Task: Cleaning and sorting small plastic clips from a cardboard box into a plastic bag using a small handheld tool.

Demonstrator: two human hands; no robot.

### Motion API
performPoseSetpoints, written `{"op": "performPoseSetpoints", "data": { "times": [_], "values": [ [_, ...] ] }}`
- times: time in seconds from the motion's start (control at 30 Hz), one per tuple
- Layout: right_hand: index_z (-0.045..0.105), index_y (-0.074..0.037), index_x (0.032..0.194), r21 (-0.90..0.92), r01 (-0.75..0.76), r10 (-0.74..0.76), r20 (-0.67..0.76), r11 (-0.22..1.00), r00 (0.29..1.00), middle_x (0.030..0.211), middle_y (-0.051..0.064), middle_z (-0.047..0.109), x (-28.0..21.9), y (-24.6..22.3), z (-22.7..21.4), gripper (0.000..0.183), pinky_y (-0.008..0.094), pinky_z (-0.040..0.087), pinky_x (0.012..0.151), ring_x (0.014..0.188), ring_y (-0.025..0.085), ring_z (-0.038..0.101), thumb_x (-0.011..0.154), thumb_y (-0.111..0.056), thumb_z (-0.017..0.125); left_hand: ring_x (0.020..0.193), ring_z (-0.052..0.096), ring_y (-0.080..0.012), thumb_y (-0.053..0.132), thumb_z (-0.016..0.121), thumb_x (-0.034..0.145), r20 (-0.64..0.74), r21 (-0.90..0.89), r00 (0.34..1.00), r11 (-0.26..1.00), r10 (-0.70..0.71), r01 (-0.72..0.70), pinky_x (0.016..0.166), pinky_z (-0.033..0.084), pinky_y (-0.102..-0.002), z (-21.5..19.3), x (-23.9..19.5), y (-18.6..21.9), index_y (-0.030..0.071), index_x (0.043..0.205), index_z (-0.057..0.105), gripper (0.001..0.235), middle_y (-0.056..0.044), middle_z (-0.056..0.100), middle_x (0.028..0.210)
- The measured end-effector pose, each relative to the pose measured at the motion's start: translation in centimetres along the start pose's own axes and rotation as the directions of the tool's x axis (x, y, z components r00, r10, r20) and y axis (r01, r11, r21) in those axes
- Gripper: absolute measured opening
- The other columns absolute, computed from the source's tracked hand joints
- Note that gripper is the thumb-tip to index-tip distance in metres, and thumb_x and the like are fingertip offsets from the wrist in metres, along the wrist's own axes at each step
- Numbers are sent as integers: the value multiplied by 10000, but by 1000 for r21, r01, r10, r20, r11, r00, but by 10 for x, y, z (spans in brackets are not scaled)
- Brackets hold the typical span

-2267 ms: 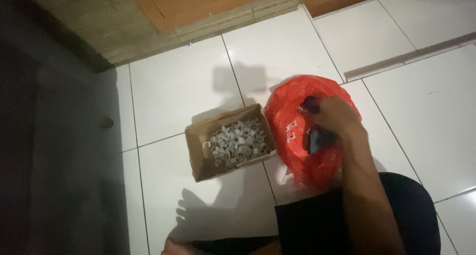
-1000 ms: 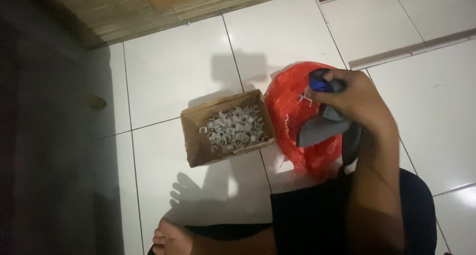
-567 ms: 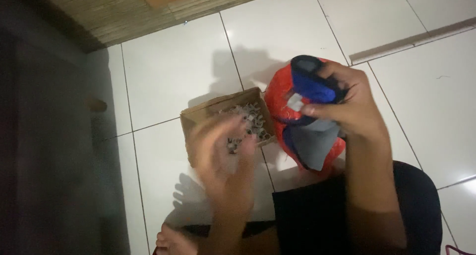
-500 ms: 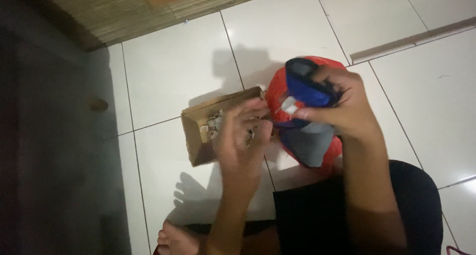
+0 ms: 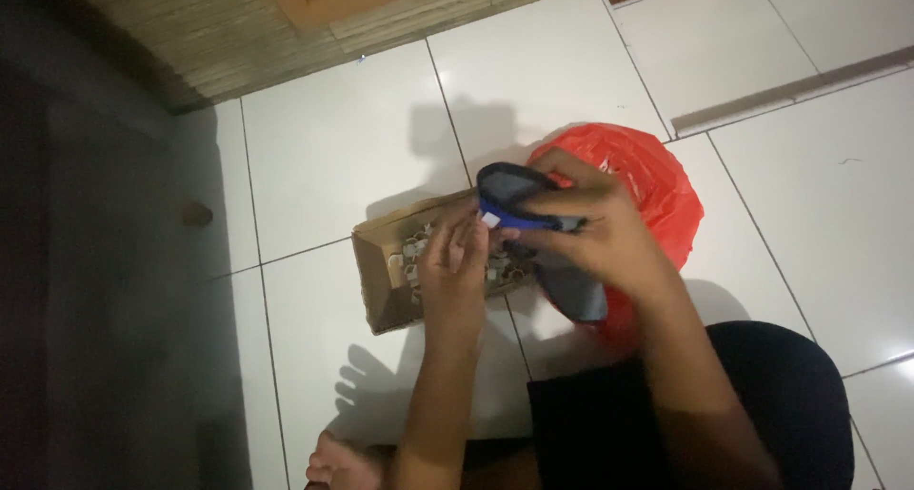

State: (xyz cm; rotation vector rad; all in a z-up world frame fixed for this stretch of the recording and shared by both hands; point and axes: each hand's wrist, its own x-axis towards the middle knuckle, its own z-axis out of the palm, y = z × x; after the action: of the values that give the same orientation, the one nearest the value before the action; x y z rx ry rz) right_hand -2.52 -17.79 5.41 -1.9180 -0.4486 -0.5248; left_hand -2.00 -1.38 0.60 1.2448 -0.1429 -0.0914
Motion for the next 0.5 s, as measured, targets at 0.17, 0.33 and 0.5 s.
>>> {"op": "performPoseSetpoints", "data": {
  "times": [0.17,0.33,0.5],
  "values": [
    [724,4,973,-67,-2,8,92,998,996,995,295,637,5,-22,9,230,496,503,687,784,457,632,779,-85,810,1150,618,-337,292,586,968,-147,-33,976,987,-158,155,974,517,-475,-5,0,-1,37,1270,591,395,-208,591,1234],
    [728,13,1022,-15,-138,137,246,990,960,843,294,651,0,-22,22,231,478,490,600,706,463,640,826,-110,721,1170,581,-309,396,600,939,-214,-30,951,975,-221,220,980,496,-462,-15,3,10,50,1323,547,519,-196,576,1254],
    [756,-41,1014,230,-383,306,308,895,901,801,137,686,-12,4,35,194,346,493,594,702,190,621,862,-153,711,1212,580,-326,450,576,949,-143,3,980,990,-139,140,1025,467,-497,-22,6,8,77,1263,610,489,-187,611,1213]
  ]
}}
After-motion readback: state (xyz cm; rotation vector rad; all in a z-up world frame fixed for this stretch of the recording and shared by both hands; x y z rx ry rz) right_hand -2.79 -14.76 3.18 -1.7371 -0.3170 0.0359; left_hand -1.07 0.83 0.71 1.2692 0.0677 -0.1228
